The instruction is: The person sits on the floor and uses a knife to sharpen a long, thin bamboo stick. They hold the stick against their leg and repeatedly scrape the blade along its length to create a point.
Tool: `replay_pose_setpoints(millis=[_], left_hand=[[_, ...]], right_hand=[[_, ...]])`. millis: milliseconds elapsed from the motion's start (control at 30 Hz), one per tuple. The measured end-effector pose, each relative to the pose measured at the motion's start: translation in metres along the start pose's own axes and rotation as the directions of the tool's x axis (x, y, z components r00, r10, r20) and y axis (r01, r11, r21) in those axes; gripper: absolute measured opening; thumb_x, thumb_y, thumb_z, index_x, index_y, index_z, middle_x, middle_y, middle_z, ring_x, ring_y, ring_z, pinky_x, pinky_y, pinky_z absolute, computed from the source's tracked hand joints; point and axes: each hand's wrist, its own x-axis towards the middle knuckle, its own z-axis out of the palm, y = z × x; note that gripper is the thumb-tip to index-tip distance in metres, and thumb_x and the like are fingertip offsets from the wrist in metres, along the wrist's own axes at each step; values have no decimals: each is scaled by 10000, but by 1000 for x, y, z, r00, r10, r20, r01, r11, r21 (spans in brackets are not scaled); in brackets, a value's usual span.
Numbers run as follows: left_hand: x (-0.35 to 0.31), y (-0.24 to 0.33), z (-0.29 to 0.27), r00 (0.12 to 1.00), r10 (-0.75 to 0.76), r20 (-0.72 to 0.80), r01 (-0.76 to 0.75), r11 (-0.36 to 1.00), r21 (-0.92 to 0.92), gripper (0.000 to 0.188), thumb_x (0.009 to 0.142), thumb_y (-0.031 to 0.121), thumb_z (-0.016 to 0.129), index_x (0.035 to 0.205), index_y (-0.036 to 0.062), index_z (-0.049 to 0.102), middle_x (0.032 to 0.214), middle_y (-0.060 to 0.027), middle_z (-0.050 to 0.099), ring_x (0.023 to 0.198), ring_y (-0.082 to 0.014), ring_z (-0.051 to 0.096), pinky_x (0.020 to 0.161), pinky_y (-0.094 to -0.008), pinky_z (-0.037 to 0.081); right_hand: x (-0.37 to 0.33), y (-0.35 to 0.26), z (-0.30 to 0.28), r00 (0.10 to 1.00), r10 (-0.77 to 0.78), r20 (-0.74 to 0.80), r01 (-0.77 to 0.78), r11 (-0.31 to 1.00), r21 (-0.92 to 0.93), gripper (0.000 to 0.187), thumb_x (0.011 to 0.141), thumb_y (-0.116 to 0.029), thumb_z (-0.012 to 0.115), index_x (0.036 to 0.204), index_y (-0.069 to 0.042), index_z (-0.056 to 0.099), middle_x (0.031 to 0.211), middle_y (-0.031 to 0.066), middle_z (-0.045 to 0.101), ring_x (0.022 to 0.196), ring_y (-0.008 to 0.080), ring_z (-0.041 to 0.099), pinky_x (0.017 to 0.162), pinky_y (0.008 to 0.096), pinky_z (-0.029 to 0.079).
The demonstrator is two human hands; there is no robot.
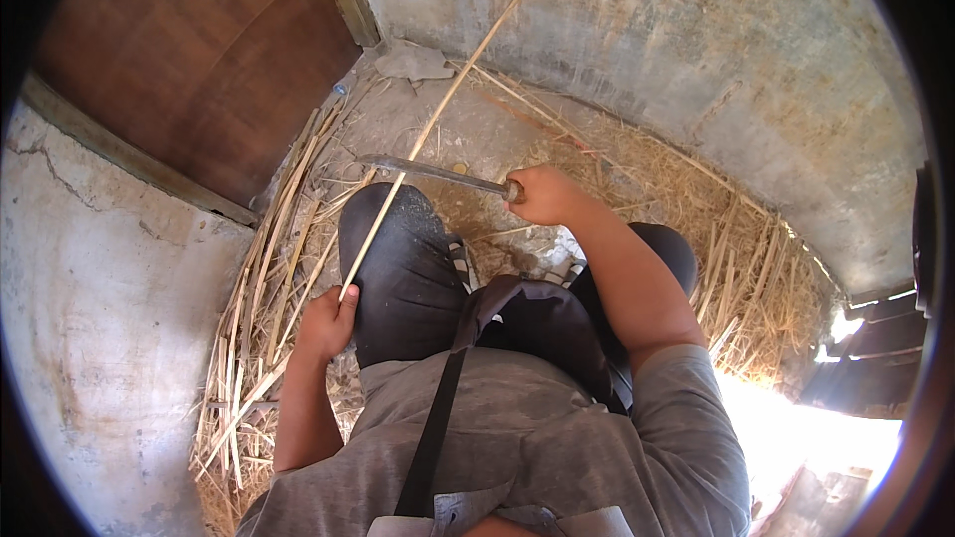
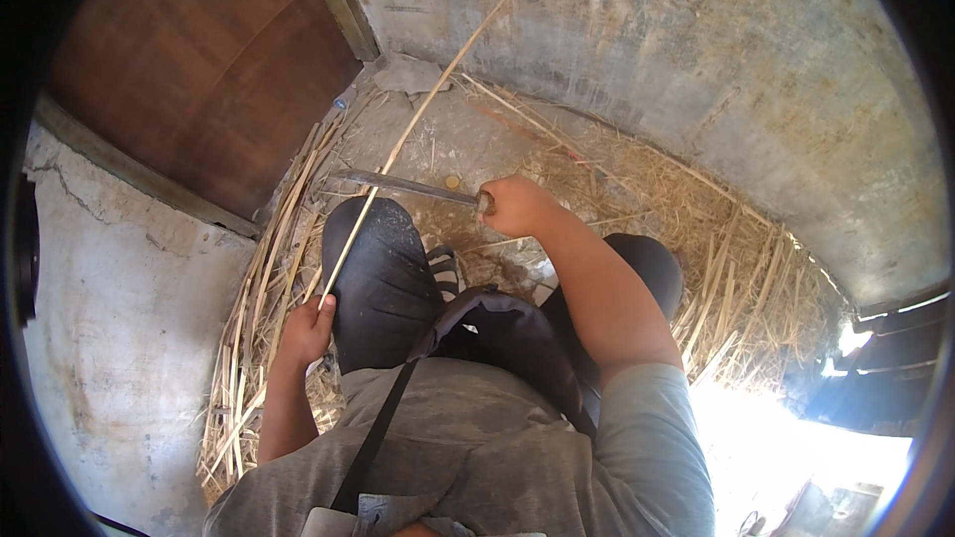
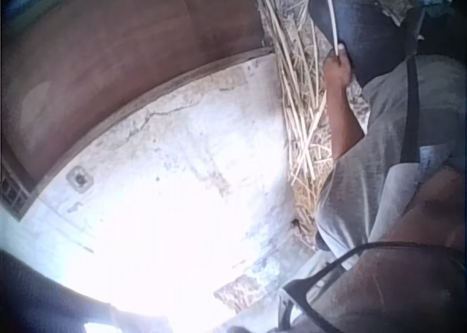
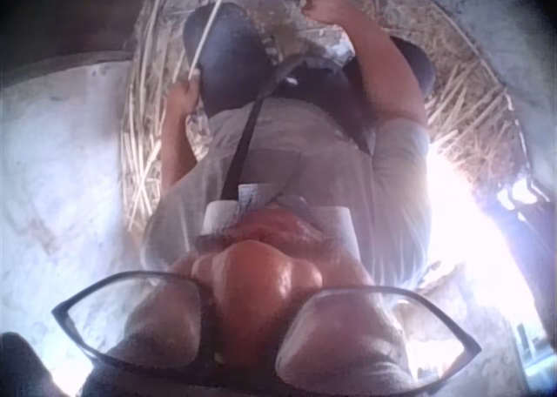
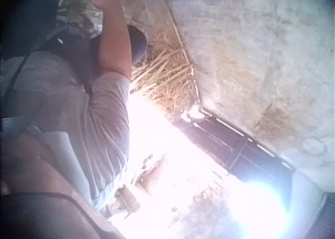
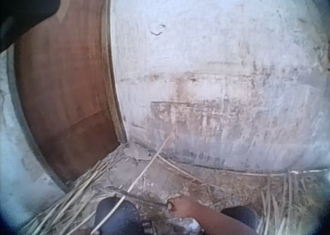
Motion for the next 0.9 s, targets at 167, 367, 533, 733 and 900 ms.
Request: replay_pose_setpoints(millis=[167,367,533,733,900], left_hand=[[1,-4,2,1000,22,-7,-22,1000,8,626,1047,541,464,900,-44,631,789,-303,648,803,-502,641,743,-512,497],[1,-3,2,1000,-9,-2,9,1000,5,640,1045,552,460,912,-49,637,783,-294,653,803,-490,651,744,-508,500],[0,-2,2,1000,-15,2,15,1000,-5,651,1042,560,461,918,-52,642,782,-291,657,798,-482,655,738,-500,503],[-1,-4,6,1000,-10,-10,9,999,-46,652,1037,567,470,926,-52,645,777,-287,656,785,-471,659,733,-491,505],[1,-5,6,1000,1,-13,-1,999,-35,653,1038,569,467,926,-49,648,776,-286,657,783,-469,660,732,-490,506]], right_hand=[[-4,15,-10,992,46,-114,-44,999,19,351,805,-319,760,1050,-69,723,927,195,721,932,417,685,818,490,548],[-6,36,-22,952,244,-182,-238,970,59,425,817,-341,757,1112,-37,718,1044,244,713,1023,422,672,888,492,532],[-6,25,-19,961,260,-94,-244,957,155,496,830,-374,753,1148,2,699,1080,280,700,1046,449,660,911,490,526],[1,25,-8,966,237,-105,-209,952,225,493,823,-374,759,1149,-10,696,1075,275,700,1044,450,659,908,492,522],[-4,32,-16,963,248,-105,-222,953,207,480,822,-364,759,1140,-9,696,1066,271,701,1033,446,661,891,489,525]])
